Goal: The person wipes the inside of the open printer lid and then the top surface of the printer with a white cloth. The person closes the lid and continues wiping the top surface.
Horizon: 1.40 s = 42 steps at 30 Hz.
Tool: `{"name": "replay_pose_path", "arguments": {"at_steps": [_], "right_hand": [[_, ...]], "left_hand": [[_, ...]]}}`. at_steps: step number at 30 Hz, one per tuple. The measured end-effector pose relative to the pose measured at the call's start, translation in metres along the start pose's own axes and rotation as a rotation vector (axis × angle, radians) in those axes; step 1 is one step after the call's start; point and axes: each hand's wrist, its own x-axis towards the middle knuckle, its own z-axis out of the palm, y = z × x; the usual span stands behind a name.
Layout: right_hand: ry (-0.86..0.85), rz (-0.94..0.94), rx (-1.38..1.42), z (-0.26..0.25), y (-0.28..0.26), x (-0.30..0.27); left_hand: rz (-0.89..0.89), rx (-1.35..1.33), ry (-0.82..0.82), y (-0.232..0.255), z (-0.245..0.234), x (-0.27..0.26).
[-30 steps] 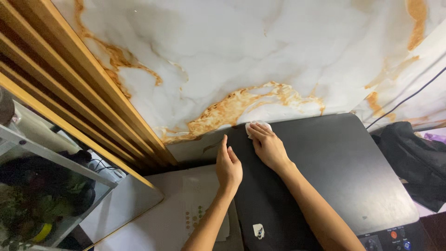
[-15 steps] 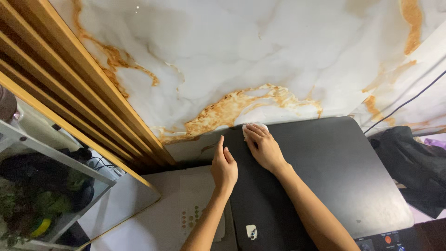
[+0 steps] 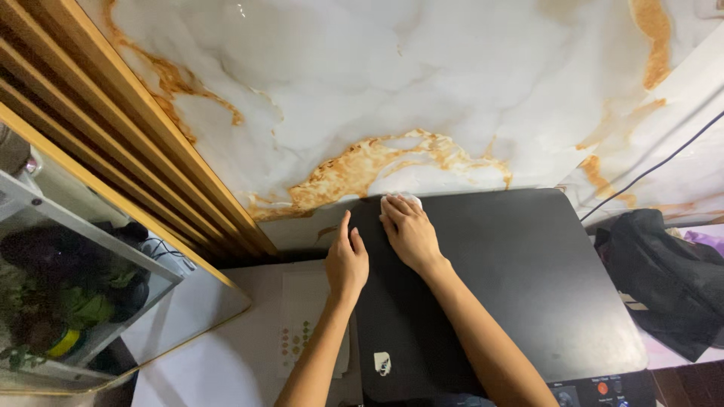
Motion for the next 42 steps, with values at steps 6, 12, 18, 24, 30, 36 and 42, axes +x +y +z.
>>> {"name": "replay_pose_path", "arguments": {"at_steps": [6,12,18,24,30,36,42], "right_hand": [[0.043,0.0,0.001,0.003,-0.004,-0.003],[0.055,-0.082,-0.069,0.006,0.004,-0.008],[-0.095,-0.118,-0.044,0.007,0.029,-0.013],[-0.202,-0.074,-0.083,0.002,0.061,-0.02],[-0.155,-0.033,-0.079,-0.019,0.093,-0.033],[-0.144,0.018,-0.122,-0.058,0.135,-0.049],[-0.131,0.124,-0.069,-0.086,0.172,-0.066]], "left_hand": [[0.199,0.253,0.092,-0.001,0.009,0.001],[0.18,0.48,0.085,0.004,0.02,0.004],[0.194,0.546,0.029,0.023,0.045,0.004],[0.2,0.52,0.047,0.037,0.068,-0.002],[0.2,0.564,0.059,0.039,0.066,-0.007],[0.208,0.56,0.046,0.038,0.066,-0.009],[0.192,0.622,0.029,0.036,0.07,-0.009]]}}
